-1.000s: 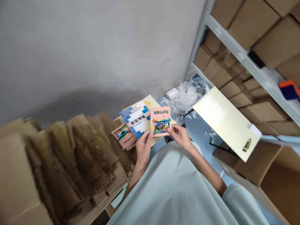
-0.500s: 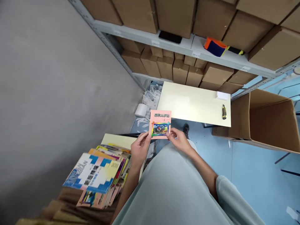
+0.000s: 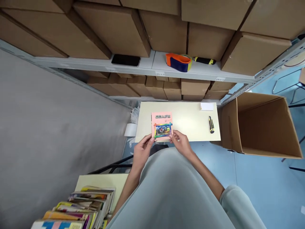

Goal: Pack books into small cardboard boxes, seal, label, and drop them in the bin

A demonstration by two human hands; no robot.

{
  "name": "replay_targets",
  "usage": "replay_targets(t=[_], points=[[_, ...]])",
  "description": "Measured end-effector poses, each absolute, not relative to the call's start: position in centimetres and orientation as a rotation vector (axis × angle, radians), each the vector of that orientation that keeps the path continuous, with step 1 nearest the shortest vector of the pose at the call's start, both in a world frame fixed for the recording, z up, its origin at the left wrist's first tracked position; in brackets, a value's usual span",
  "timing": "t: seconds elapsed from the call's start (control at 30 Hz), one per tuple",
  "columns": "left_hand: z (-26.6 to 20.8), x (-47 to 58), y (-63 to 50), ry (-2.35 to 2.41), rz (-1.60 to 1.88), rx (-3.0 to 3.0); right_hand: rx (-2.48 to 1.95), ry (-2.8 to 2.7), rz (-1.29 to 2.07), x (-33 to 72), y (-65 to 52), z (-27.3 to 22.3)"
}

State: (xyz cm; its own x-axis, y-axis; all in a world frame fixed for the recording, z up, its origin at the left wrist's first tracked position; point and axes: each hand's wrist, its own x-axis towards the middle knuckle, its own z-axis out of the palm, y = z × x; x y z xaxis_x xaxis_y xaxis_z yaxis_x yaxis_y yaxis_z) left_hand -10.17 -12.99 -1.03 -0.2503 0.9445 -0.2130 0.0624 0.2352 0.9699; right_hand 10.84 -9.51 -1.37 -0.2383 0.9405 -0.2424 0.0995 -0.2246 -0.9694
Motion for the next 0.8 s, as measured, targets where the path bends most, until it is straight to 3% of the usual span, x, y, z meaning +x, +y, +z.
replay_targets(t=[0.37, 0.57, 0.8], points=[[-0.7, -9.1, -7.1, 1.372, 0.999, 0.995, -1.406, -1.063, 1.366, 11.8, -7.2, -2.2], [-1.0, -9.4, -6.3, 1.456, 1.072, 0.986, -1.647, -1.291, 0.995, 11.7, -6.4, -1.0], [0.3, -7.2, -7.7, 1.44, 1.208, 1.618, -1.514, -1.297, 1.304, 9.1, -6.3, 0.4]])
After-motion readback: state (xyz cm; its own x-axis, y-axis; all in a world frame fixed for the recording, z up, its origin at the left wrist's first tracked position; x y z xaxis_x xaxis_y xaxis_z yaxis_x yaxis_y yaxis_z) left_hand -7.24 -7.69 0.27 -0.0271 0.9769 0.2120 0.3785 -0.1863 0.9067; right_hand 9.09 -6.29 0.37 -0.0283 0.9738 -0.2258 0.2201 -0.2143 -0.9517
